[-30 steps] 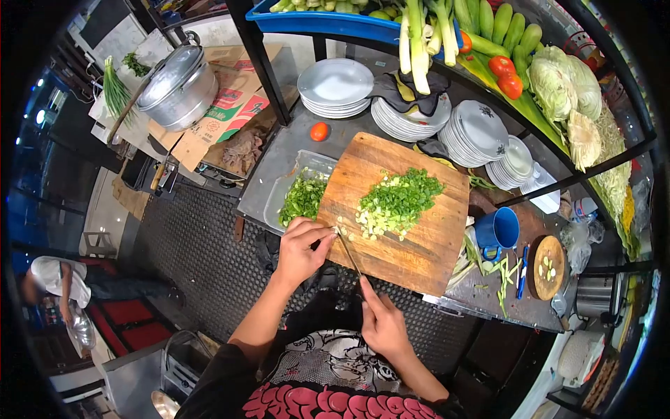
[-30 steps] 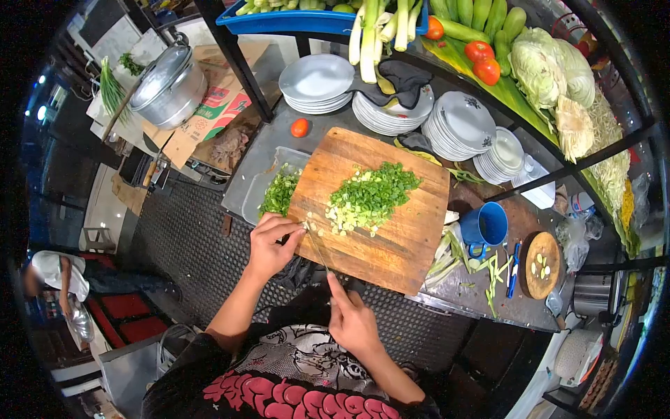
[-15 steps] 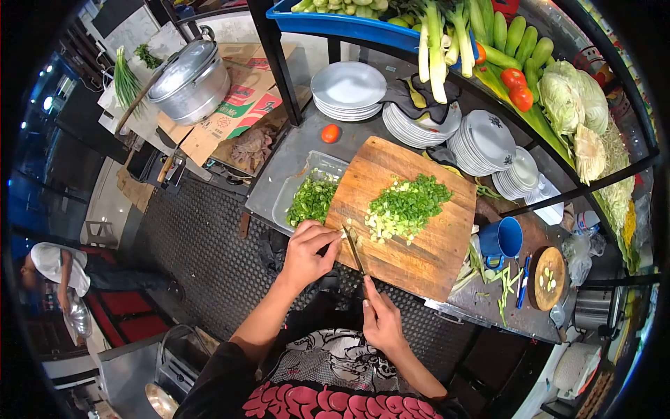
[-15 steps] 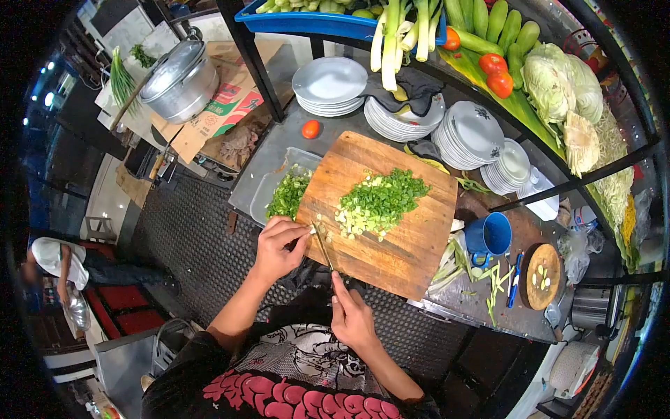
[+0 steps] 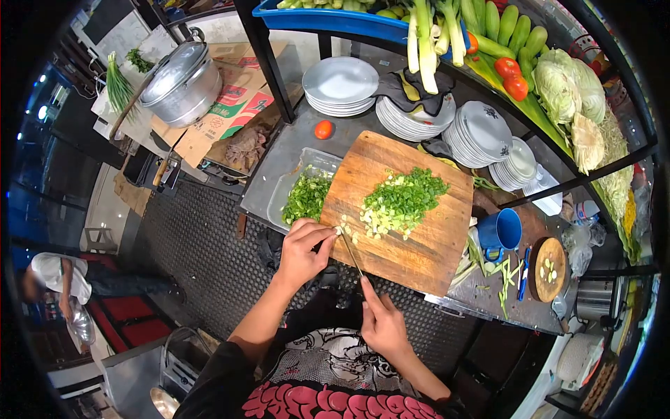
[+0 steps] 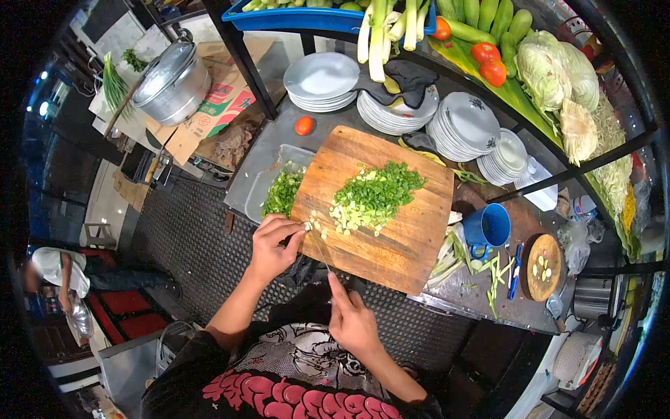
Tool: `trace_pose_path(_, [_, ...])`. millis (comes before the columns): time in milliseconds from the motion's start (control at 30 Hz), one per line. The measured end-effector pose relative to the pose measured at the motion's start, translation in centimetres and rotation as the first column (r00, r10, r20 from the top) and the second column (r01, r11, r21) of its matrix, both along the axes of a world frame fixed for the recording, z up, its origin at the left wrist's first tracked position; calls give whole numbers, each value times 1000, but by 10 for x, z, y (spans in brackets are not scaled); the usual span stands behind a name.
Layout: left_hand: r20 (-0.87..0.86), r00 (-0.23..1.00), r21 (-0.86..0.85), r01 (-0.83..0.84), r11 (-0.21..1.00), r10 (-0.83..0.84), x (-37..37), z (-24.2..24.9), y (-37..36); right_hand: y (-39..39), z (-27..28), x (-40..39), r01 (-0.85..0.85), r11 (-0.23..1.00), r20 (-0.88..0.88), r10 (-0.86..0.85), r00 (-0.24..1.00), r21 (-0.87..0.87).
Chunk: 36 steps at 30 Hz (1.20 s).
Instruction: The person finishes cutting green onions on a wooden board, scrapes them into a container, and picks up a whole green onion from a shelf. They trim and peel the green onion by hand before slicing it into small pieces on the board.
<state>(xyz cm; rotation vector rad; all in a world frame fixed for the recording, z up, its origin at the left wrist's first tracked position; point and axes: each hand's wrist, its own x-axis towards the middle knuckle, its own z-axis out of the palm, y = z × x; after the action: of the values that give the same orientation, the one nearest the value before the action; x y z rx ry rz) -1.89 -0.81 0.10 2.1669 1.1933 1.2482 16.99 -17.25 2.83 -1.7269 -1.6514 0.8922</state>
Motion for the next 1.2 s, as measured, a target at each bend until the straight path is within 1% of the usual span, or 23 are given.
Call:
trace_pose_path(133, [21, 1000, 3, -6, 1000, 6, -1, -4, 1, -27, -13, 18, 26, 999, -117, -23, 993, 28])
trace_pose_path(167, [22, 1000, 2, -4, 1000, 4, -1, -4, 0, -30, -16, 19, 40, 999, -113, -39, 993, 4])
trace_pose_path(267, [34, 999, -3, -16, 1000, 16, 2, 0, 0, -13, -10, 7, 70, 996, -130, -62, 990, 59])
trace_pose_path(400, [20, 1000, 4, -10, 1000, 10, 1, -1, 1, 7, -24, -5, 13, 995, -58, -7, 998, 101])
trace_pose_path(533, [9, 1000, 8, -9, 1000, 9, 0, -1, 0, 11, -24, -8, 21, 999, -70, -19, 997, 31])
trace_pose_path(667, [14, 1000, 6, -10, 1000, 10, 1, 0, 0, 12, -24, -7, 5, 999, -52, -3, 999, 39])
trace_pose_path(733, [18, 1000, -2, -13, 1000, 13, 1, 1, 0, 12, -23, -6, -7, 999, -25, 9, 1000, 44])
trace_pose_path(933, [10, 1000, -8, -13, 1000, 13, 1, 0, 1, 20, -10, -11, -13, 1000, 43, 14, 999, -16])
trace_pose_path(1033, [-2, 1000, -17, -13, 1000, 13, 1, 2, 0, 30, -1, -15, -34, 999, 105, 33, 994, 0])
trace_pose_path(1133, [-6, 1000, -20, -11, 1000, 11, 1, 2, 0, 16, 0, -9, -28, 999, 83, 25, 996, 31])
trace_pose_path(1200, [-1, 1000, -25, -11, 1000, 11, 0, 1, 0, -3, 6, 0, -5, 1000, 18, 4, 1000, 14])
